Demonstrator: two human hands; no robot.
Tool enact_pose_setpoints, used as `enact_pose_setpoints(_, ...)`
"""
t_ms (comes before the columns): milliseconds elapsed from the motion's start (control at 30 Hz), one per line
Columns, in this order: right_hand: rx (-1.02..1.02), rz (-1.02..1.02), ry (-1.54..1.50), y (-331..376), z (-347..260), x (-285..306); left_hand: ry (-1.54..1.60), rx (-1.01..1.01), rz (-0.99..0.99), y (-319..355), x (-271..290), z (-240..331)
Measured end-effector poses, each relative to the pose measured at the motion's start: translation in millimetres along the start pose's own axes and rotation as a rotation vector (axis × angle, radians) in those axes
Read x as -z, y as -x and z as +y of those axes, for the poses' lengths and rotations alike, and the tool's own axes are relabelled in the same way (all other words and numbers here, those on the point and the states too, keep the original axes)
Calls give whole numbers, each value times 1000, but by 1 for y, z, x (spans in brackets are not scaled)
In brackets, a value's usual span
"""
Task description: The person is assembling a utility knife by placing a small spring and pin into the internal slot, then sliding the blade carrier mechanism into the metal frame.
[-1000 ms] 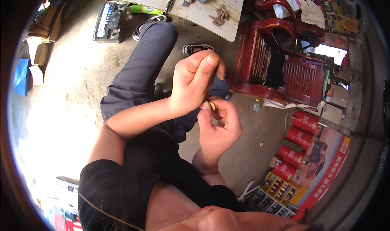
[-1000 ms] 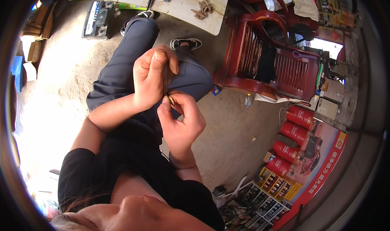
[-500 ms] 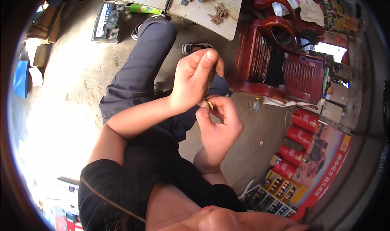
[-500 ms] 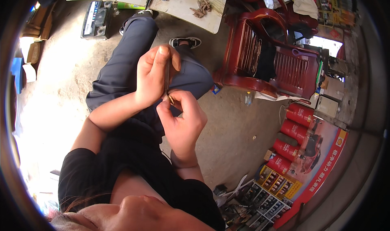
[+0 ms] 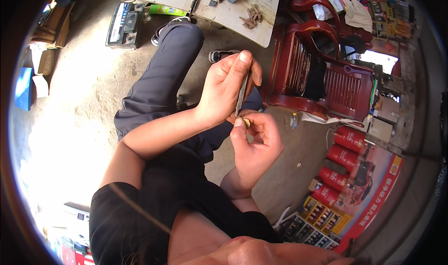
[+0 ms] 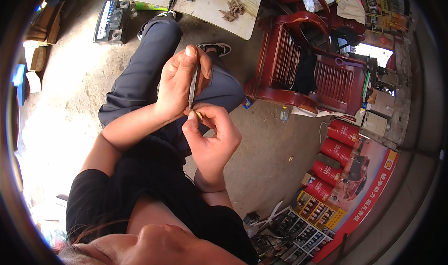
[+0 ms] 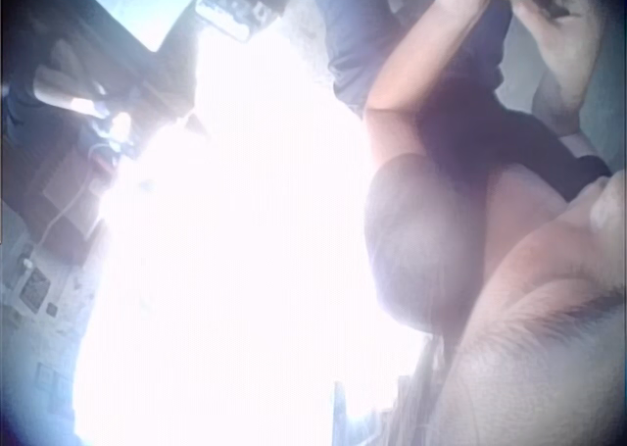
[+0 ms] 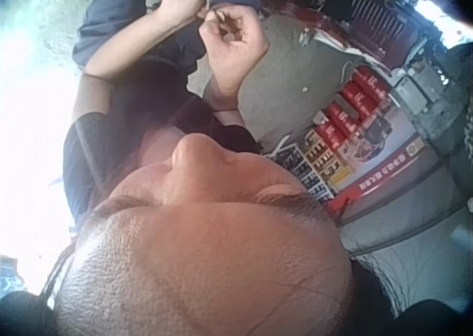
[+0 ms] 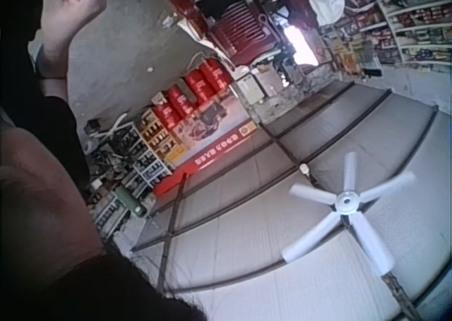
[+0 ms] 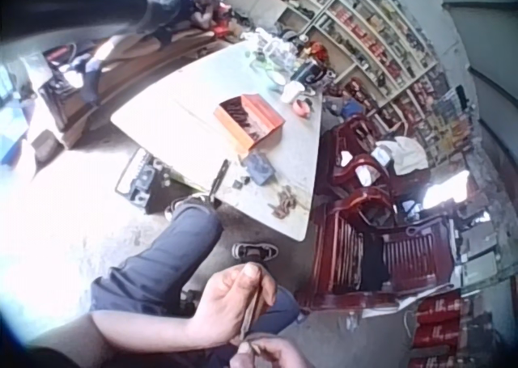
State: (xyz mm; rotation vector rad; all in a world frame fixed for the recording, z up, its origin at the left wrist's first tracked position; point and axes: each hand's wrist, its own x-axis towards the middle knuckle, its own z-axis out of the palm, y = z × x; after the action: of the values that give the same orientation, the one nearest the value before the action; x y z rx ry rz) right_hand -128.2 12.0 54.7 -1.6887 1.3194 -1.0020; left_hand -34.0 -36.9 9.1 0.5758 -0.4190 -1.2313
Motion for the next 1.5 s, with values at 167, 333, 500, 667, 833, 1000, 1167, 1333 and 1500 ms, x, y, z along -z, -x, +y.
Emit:
enact_pose_setpoints(167,2,-5,-34,-1,0,-1,-83,-52,-3,1,4,2)
enact_pose_setpoints(333,-5,-2,-9,-2,-2,-2,-138,-114,40,2,2,4)
enact_pose_setpoints(500,-15,3,-18,-1,-1,-3,-79,-142,73,5,2,4)
enact_pose_setpoints(667,-18,8,-19,-1,-2,-4,-65,-118,51,6,5,4)
enact_pose_setpoints(833,-13,43,7,1,4,-6,-113,-173,102,7,3,0)
enact_pose_setpoints(1000,15,77,101,2,6,-9,-171,-150,52,8,6,1)
enact_pose_setpoints(1167,-39,-47,151,0,8,-6,-95,-89,80,0,9,4)
enact_pose_setpoints(1333,-54,23,-168,0,-2,-1,-2,-56,-18,-3,8,4)
enact_pose_setpoints(1500,3,-26,-144,-1,0,-2,-45,-97,-20,1,9,4)
